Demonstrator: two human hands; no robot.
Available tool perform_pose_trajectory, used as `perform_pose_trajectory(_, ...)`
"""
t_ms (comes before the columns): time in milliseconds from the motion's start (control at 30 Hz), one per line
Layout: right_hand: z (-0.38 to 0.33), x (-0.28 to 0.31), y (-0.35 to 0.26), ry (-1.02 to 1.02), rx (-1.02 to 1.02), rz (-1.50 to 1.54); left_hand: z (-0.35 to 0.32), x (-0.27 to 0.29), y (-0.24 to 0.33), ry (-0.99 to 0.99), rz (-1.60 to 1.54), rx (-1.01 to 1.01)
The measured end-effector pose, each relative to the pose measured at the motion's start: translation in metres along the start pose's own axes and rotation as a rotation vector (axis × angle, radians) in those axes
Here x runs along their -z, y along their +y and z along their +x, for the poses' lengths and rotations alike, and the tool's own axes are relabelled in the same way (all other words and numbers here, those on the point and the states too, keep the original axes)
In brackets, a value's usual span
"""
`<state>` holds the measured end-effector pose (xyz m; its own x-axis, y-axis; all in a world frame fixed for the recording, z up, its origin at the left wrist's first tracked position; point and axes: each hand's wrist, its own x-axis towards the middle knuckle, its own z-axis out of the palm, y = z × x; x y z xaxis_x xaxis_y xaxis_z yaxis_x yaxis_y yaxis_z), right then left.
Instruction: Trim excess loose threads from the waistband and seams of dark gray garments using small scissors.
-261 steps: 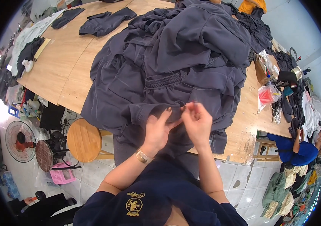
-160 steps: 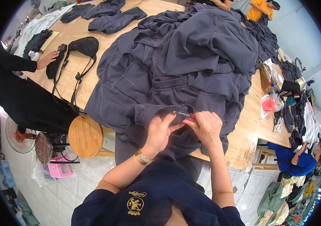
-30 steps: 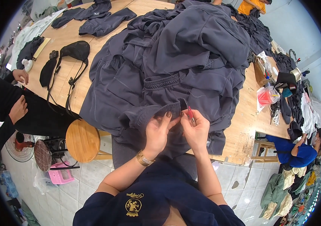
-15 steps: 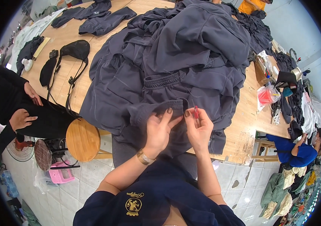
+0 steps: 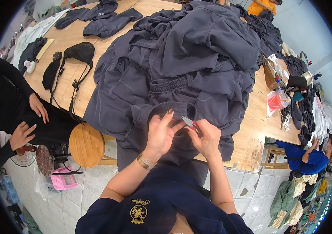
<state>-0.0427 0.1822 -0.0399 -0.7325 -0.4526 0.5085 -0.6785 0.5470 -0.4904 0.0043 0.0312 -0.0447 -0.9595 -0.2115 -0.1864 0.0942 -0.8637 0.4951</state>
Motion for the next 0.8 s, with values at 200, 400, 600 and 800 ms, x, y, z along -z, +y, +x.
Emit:
perform_pose_trajectory(200,0.003,0.002,0.000,-0.007,0.041,-0.003,-0.001,-0.001,0.000,0.012,0.024,0.014)
perform_pose_trajectory(400,0.005,0.004,0.000,-0.030,0.065,-0.032,-0.001,0.001,-0.001,0.018,0.050,0.004)
perform_pose_trajectory(600,0.008,0.007,0.003,-0.031,0.106,-0.102,-0.001,-0.002,0.001,-0.009,0.102,-0.018)
perform_pose_trajectory(800,0.013,0.013,0.000,-0.098,0.094,-0.111,-0.003,-0.006,-0.001,-0.008,0.148,-0.073)
